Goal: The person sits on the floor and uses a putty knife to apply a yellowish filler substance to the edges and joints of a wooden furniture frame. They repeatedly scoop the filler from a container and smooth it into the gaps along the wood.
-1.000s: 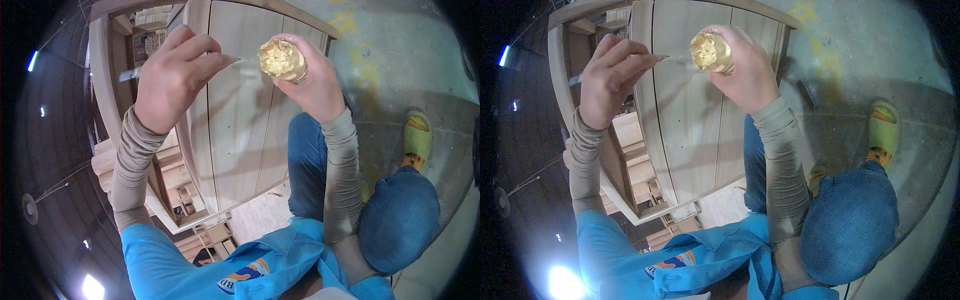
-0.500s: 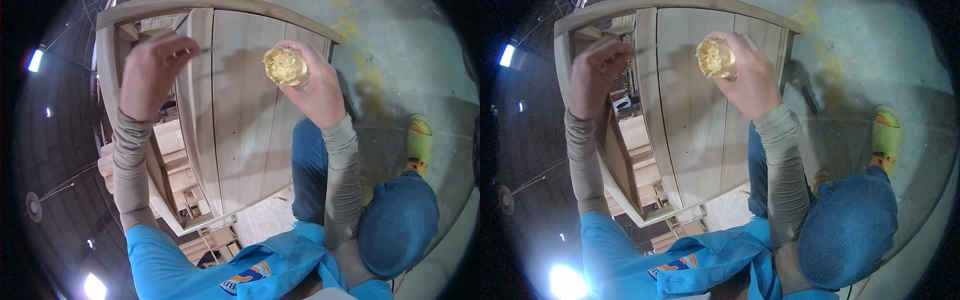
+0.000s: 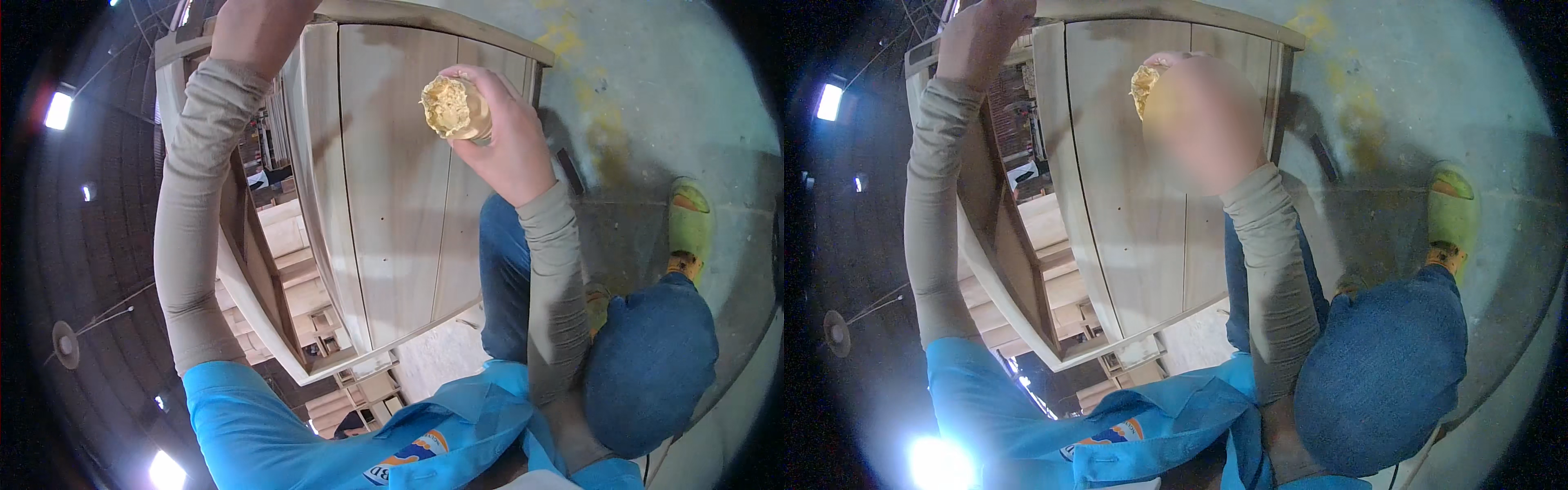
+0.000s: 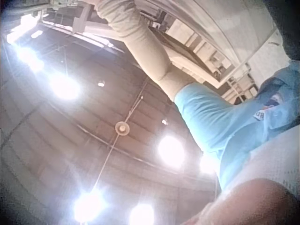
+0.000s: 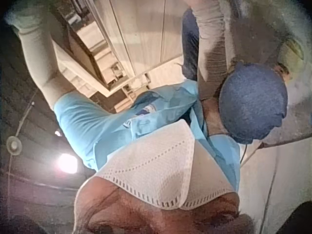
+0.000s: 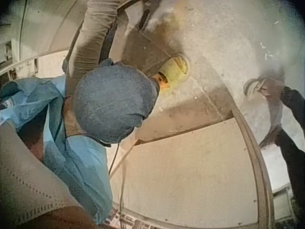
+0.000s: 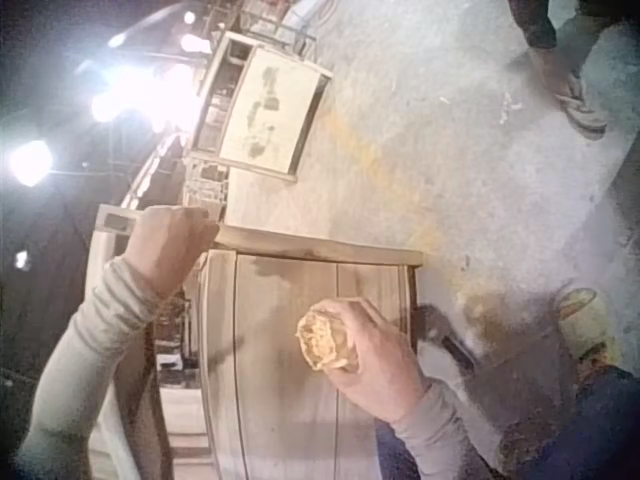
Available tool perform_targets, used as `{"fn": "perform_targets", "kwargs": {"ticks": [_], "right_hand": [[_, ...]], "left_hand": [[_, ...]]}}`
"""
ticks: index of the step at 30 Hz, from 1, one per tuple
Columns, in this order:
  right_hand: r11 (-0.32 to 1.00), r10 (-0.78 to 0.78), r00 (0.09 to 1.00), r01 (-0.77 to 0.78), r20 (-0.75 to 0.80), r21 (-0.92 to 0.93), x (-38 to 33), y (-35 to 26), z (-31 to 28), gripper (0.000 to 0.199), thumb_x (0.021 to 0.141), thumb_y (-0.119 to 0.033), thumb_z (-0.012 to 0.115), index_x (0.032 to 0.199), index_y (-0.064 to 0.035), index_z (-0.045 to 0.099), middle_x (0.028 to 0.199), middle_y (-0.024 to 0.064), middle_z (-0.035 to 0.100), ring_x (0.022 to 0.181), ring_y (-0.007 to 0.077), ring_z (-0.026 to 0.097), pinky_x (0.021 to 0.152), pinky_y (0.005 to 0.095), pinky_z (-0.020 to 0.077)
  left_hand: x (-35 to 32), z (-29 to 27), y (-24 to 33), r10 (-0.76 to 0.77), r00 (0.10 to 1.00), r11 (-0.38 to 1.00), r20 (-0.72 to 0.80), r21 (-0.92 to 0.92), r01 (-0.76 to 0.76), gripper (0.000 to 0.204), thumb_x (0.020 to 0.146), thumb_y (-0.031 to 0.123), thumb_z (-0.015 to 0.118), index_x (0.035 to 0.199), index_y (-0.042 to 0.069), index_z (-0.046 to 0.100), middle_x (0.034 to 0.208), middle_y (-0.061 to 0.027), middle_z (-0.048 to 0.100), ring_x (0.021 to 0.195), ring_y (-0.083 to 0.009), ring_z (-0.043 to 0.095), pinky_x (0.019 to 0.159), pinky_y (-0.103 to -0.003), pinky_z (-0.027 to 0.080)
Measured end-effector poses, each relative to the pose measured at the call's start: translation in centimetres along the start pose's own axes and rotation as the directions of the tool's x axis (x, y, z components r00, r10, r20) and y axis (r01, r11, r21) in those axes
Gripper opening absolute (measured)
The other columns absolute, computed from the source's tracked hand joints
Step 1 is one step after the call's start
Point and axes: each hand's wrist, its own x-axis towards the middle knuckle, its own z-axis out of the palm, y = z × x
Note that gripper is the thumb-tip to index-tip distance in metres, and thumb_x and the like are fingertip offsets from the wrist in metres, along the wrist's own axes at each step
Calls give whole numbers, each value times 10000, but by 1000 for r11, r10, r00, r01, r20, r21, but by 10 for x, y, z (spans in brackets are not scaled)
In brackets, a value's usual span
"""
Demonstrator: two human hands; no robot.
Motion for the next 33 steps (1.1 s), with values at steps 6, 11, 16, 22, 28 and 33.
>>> {"fn": "perform_targets", "kwargs": {"ticks": [6,11,16,22,28,33], "right_hand": [[1000,28,999,-28,24,-6,-2,-1,3,568,739,29,742,1270,-99,585,1192,113,655,1120,322,658,946,374,531],[999,18,1000,-17,19,-34,-2,4,4,568,734,27,740,1265,-99,584,1196,116,653,1126,332,653,952,387,529],[999,-10,1000,10,11,-32,-1,7,4,547,739,28,716,1252,-105,579,1186,121,645,1112,346,648,933,406,533],[999,42,999,-42,32,-22,-2,5,4,563,732,30,722,1262,-102,582,1204,117,651,1150,329,649,976,384,525],[1000,20,999,-20,25,-19,-3,4,5,554,738,28,721,1258,-106,584,1190,112,652,1133,329,655,972,384,526],[999,11,1000,-11,21,-36,-4,6,6,550,741,28,720,1258,-101,583,1194,113,650,1136,326,653,973,385,524]], "left_hand": [[6,14,-3,76,996,986,-40,-143,-81,132,842,163,659,728,125,712,725,-98,715,687,-263,739,584,-393,581],[19,16,6,90,996,996,16,-20,-90,118,834,155,661,739,127,726,725,-108,717,706,-266,746,596,-390,587],[24,21,11,89,996,996,-19,13,-89,121,832,139,652,748,123,737,725,-100,719,707,-272,744,597,-388,585],[32,24,13,134,990,991,-33,4,-133,138,824,128,644,731,110,745,734,-107,723,702,-274,741,600,-400,580],[30,20,17,110,994,993,26,26,-111,147,833,124,639,755,84,757,754,-131,732,729,-288,747,624,-400,587],[28,21,17,136,988,991,74,-16,-135,142,840,130,648,770,76,759,776,-137,739,743,-282,751,631,-390,592]]}}
